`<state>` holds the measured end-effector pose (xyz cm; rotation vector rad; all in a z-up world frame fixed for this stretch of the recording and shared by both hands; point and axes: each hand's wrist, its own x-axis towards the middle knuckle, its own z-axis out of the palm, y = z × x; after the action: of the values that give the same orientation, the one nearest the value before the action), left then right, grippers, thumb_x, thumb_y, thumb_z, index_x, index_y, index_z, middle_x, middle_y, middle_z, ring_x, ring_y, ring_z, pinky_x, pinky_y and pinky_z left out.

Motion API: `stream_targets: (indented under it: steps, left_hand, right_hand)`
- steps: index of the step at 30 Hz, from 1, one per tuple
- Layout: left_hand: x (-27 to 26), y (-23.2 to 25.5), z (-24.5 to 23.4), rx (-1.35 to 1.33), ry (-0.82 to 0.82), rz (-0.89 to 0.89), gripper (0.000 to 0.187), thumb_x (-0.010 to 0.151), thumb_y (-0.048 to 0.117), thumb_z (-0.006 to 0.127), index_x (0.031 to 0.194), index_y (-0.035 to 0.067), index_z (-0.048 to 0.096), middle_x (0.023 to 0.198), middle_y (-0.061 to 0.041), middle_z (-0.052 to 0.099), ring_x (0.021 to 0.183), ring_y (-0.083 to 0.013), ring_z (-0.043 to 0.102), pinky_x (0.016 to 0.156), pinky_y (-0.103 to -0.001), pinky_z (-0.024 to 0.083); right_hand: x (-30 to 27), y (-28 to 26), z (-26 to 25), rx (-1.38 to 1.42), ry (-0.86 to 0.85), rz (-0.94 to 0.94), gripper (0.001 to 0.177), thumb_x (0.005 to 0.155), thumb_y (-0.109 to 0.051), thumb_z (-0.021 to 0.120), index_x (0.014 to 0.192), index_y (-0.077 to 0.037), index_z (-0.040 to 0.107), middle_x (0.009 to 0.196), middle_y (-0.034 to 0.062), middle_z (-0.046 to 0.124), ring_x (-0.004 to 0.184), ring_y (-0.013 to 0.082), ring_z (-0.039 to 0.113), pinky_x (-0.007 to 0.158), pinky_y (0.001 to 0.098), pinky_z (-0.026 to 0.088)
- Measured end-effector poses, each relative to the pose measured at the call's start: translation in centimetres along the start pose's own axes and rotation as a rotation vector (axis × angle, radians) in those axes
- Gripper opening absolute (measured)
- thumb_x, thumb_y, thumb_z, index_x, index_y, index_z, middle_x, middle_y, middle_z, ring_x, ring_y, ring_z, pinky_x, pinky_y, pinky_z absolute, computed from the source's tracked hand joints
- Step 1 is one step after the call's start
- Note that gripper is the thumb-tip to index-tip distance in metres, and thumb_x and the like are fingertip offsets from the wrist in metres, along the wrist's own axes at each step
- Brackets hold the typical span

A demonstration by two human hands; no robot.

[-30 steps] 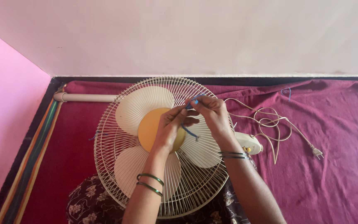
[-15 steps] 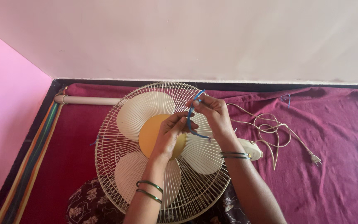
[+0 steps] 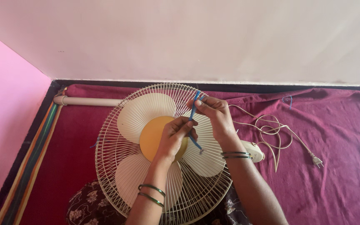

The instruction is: The person sits on the floor and secures the front grill of a white electric fan using blue zip ties. They thread the ties through the grill and tighten them by hand.

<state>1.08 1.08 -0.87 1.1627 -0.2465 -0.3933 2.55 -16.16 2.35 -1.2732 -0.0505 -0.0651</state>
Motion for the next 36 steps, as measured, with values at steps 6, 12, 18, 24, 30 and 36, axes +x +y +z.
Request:
stream_targets:
  steps: [6, 12, 18, 24, 30, 36]
  left_hand:
    - [-0.1, -0.5, -0.3, 0.048, -0.048, 0.006, 0.023, 0.105, 0.018, 0.058, 0.101, -0.002, 0.068, 0.076, -0.006, 0.067, 0.072, -0.0152, 0.065, 0.071, -0.03, 0.053]
    - [-0.3, -0.3, 0.4, 0.104, -0.022, 0.072, 0.02, 0.103, 0.016, 0.063, 0.11, -0.002, 0.069, 0.091, -0.006, 0.069, 0.083, -0.0121, 0.064, 0.075, -0.029, 0.053]
    - [-0.5, 0.9, 1.0, 0.084, 0.096, 0.198, 0.036, 0.095, 0.02, 0.07, 0.127, 0.004, 0.066, 0.104, -0.003, 0.067, 0.093, -0.0121, 0.066, 0.084, -0.03, 0.057]
    - [-1.0, 1.1, 0.8, -0.074, -0.116, 0.165, 0.032, 0.1, 0.02, 0.068, 0.126, 0.003, 0.071, 0.108, 0.0, 0.062, 0.1, -0.0127, 0.065, 0.093, -0.031, 0.056]
    - [-0.7, 0.2, -0.3, -0.088, -0.114, 0.133, 0.014, 0.096, 0.007, 0.073, 0.108, 0.002, 0.077, 0.102, -0.001, 0.065, 0.091, -0.0138, 0.064, 0.085, -0.031, 0.054]
    - [-0.5, 0.4, -0.4, 0.005, 0.042, 0.189, 0.006, 0.091, 0.001, 0.075, 0.097, 0.002, 0.076, 0.105, -0.001, 0.067, 0.1, -0.0137, 0.063, 0.09, -0.032, 0.051]
  right_hand:
    - [-0.1, -0.2, 0.1, 0.123, -0.086, 0.124, 0.024, 0.099, -0.016, 0.062, 0.11, 0.001, 0.075, 0.093, 0.009, 0.078, 0.089, 0.016, 0.072, 0.084, 0.0314, 0.057]
    - [-0.8, -0.7, -0.1, 0.207, -0.155, 0.088, 0.019, 0.102, -0.014, 0.062, 0.101, 0.003, 0.071, 0.081, 0.0039, 0.069, 0.086, 0.0149, 0.068, 0.077, 0.0302, 0.053]
    - [-2.0, -1.3, -1.9, -0.168, -0.187, 0.072, 0.021, 0.098, -0.016, 0.064, 0.098, 0.001, 0.076, 0.076, 0.0025, 0.068, 0.071, 0.0079, 0.058, 0.065, 0.0242, 0.044]
    - [-2.3, 0.1, -2.2, 0.061, -0.279, 0.314, 0.018, 0.095, -0.014, 0.066, 0.093, 0.002, 0.074, 0.075, 0.0037, 0.07, 0.065, 0.0103, 0.06, 0.062, 0.0257, 0.047]
    - [-2.6, -0.5, -2.8, -0.019, -0.437, 0.336, 0.023, 0.094, -0.019, 0.068, 0.092, 0.004, 0.074, 0.073, 0.0055, 0.069, 0.067, 0.0114, 0.064, 0.064, 0.0256, 0.048]
    - [-4.7, -2.4, -1.1, -0.208, -0.343, 0.191, 0.033, 0.095, -0.022, 0.068, 0.119, 0.0, 0.065, 0.085, 0.0063, 0.068, 0.079, 0.0112, 0.064, 0.071, 0.0265, 0.051]
